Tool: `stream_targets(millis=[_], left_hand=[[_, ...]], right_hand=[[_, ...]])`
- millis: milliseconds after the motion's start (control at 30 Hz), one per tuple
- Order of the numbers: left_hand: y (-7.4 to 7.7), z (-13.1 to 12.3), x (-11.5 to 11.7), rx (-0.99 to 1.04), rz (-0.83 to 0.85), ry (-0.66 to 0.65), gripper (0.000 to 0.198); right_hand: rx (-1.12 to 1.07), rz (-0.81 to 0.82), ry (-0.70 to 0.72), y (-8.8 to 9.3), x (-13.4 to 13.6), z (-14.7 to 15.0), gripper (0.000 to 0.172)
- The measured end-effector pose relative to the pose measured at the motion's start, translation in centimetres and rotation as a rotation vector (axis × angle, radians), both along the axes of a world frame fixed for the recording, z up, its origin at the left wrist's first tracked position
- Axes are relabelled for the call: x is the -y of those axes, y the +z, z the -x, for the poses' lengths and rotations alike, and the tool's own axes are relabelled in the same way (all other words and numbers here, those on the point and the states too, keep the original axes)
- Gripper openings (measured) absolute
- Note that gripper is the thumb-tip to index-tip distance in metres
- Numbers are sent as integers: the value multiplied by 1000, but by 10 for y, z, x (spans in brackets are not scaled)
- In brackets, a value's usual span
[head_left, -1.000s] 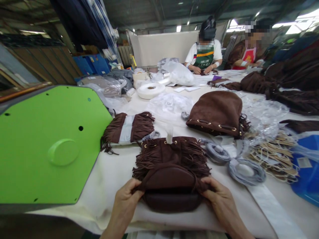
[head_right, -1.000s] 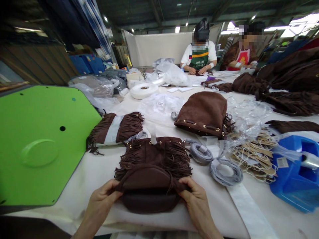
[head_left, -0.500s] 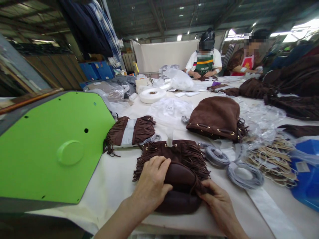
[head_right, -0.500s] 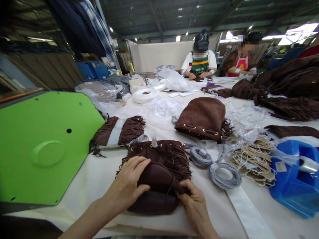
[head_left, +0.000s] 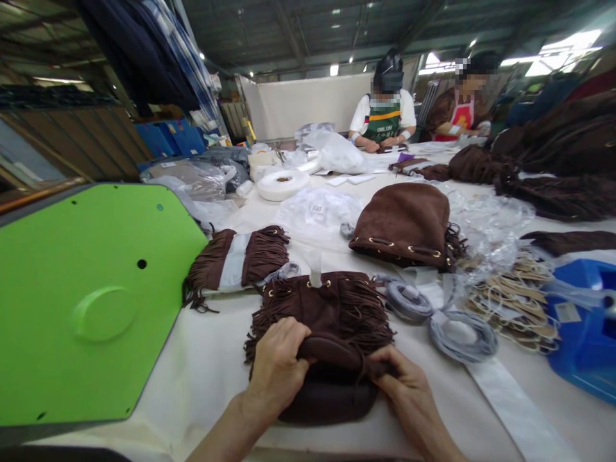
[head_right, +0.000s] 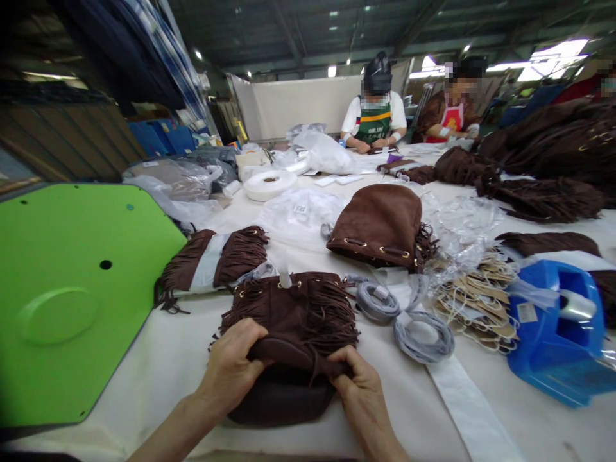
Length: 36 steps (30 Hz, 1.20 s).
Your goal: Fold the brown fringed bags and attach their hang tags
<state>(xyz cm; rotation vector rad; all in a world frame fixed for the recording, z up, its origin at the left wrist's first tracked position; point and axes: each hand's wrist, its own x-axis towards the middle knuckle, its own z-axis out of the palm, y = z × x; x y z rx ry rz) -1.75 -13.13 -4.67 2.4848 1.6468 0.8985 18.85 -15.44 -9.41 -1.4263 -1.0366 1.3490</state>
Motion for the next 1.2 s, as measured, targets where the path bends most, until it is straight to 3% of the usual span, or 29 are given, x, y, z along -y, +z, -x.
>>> stream_targets(millis=[100,167,300,367,433,533,600,733,867,1000,1133,1200], left_hand=[[-11,5,5,-43,-230,-78,14],[-11,6,10,-104,-299,-118,13],[2,2,21,-245,-244,-134,10],[6,-1,26,-228,-218,-173,17],[3,-1,30,-165,-263,-221,8],[-11,1,34,-99,-370,-281,18],[-20,3,36,-89,-403,-297,19],[-29,3,40,-97,-443,-277,17],[-32,0,43,-125,-469,-243,19],[-36,1,44,-155,-483,-250,18],[-39,2,47,-135,-467,-234,22],[-39,2,50,-143,-452,-219,21]], right_hand=[[-18,102,-14,2,-1,1,9],[-38,163,-31,4,-2,2,14],[-61,161,-39,5,-3,4,16],[-66,160,-40,3,-3,4,16],[-60,168,-28,-1,-3,2,16],[25,64,18,-4,5,0,19],[120,-39,35,-2,16,2,33],[453,-231,-79,4,39,10,53],[893,-567,-89,6,46,14,43],[1033,-809,-59,3,46,8,26],[935,-735,24,8,41,-13,14],[974,-653,-9,15,38,-29,11]])
